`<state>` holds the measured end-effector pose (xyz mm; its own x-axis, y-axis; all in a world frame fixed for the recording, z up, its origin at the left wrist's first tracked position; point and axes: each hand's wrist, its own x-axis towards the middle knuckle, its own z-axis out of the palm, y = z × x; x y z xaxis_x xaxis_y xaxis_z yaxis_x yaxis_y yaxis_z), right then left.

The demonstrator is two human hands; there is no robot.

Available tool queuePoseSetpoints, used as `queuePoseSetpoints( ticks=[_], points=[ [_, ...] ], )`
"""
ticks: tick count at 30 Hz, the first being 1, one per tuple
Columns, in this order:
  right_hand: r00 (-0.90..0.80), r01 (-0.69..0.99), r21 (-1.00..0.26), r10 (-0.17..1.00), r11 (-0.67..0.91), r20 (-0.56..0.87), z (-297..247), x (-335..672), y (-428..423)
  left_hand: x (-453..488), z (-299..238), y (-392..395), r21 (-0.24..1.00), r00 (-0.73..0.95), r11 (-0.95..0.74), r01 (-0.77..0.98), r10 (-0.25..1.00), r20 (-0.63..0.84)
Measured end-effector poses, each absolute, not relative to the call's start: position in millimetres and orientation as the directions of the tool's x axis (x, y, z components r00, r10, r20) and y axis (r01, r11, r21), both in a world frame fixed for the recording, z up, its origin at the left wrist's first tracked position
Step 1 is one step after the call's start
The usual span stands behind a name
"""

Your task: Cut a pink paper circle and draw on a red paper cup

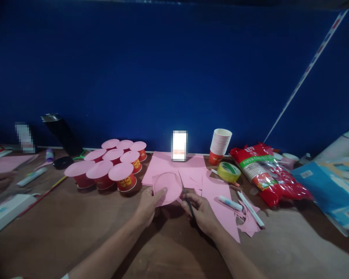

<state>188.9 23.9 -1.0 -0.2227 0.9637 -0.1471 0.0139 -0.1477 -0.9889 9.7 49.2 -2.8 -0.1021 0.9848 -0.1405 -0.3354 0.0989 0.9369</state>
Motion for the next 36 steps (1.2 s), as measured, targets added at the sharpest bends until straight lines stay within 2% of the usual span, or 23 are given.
queuePoseSetpoints(
  ticks=[10,36],
  points=[
    [-0.233,-0.007,-0.988,0.961,-0.155,-0.149,2.4,188.6,22.6,9.1,-4.9,49.5,0.932,-0.051,0.096,-0.349,0.991,-0.122],
    [-0.208,0.055,-0.991,0.970,-0.119,-0.128,4.3,189.8,23.9,4.7,-2.9,52.3,0.934,-0.081,0.110,-0.341,0.986,-0.146]
  ],
)
